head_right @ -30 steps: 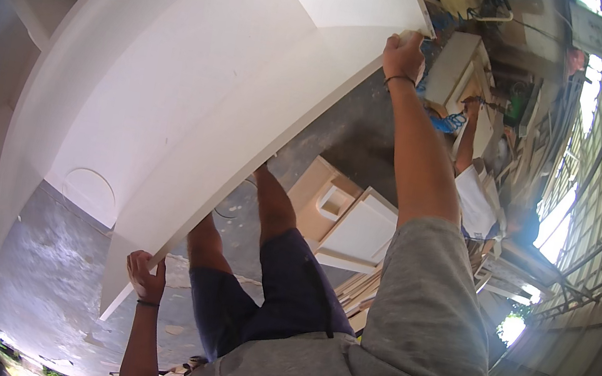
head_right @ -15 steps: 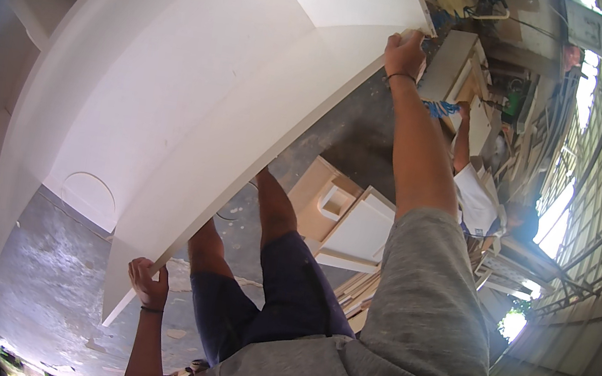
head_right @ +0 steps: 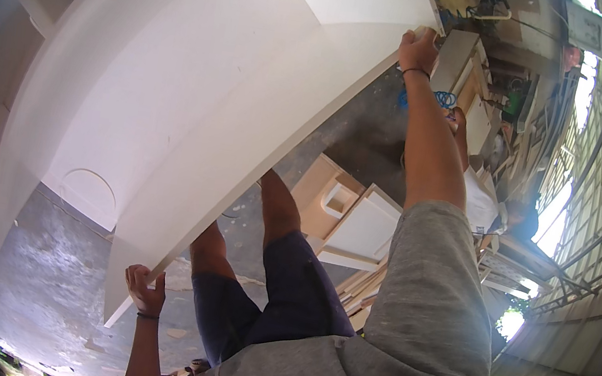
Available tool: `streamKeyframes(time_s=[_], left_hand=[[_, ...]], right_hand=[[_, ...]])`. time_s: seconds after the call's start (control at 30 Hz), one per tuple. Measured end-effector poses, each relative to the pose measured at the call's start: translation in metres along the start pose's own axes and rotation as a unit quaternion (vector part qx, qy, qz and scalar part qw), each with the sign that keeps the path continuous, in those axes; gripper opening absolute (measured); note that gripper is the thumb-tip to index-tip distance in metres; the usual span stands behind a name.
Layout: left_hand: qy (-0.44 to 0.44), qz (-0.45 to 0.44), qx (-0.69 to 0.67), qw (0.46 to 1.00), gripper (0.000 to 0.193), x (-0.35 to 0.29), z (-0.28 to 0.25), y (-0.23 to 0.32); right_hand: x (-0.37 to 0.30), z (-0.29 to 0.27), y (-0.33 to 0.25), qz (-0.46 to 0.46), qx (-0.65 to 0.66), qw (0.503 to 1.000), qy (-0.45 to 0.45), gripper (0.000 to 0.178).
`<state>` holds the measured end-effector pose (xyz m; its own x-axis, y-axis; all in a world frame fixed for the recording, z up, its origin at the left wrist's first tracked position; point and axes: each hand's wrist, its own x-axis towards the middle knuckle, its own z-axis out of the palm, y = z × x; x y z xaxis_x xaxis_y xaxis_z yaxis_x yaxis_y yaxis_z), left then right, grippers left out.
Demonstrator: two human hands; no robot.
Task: The person hammers nails into a white wooden shelving unit to secure internal dividers. They then pick up a small wooden block and rub it along the edges and corners of the shelves to smooth the surfaces.
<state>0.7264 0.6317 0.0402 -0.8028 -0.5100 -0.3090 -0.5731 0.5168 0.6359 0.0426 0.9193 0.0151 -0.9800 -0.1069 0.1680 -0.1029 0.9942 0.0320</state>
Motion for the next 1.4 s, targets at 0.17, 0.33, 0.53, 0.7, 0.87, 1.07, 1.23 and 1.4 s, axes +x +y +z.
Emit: streamKeyframes(time_s=[0.17,0.33,0.53,0.7,0.87,1.07,1.23,1.4], left_hand=[[-0.014,-0.063,-0.027,0.998,0.024,-0.019,-0.001,-0.041],[0.013,-0.118,0.023,0.993,0.039,-0.042,-0.009,-0.077],[0.020,-0.128,0.031,0.991,0.043,-0.046,-0.011,-0.083],[0.039,-0.128,0.035,0.990,0.040,-0.046,-0.010,-0.081],[0.040,-0.132,0.040,0.990,0.036,-0.047,-0.010,-0.083],[0.054,-0.125,0.039,0.990,0.036,-0.048,-0.007,-0.083],[0.062,-0.120,0.041,0.990,0.038,-0.043,-0.009,-0.078],[0.064,-0.134,0.061,0.987,0.039,-0.046,-0.006,-0.079]], right_hand=[[-0.015,-0.003,-0.014,0.027,0.016,0.999,-0.018,0.051],[-0.040,-0.004,-0.023,0.000,0.019,1.000,0.007,0.044],[-0.069,-0.009,-0.035,-0.002,0.014,1.000,0.015,0.043],[-0.092,-0.013,-0.047,0.007,0.021,1.000,0.013,0.045],[-0.121,-0.018,-0.065,0.024,0.034,0.999,0.009,0.047],[-0.144,-0.014,-0.066,-0.006,0.066,0.997,0.033,0.046],[-0.150,-0.028,-0.074,0.011,0.067,0.998,-0.013,0.047],[-0.175,-0.029,-0.084,0.008,0.094,0.995,-0.033,0.050]])
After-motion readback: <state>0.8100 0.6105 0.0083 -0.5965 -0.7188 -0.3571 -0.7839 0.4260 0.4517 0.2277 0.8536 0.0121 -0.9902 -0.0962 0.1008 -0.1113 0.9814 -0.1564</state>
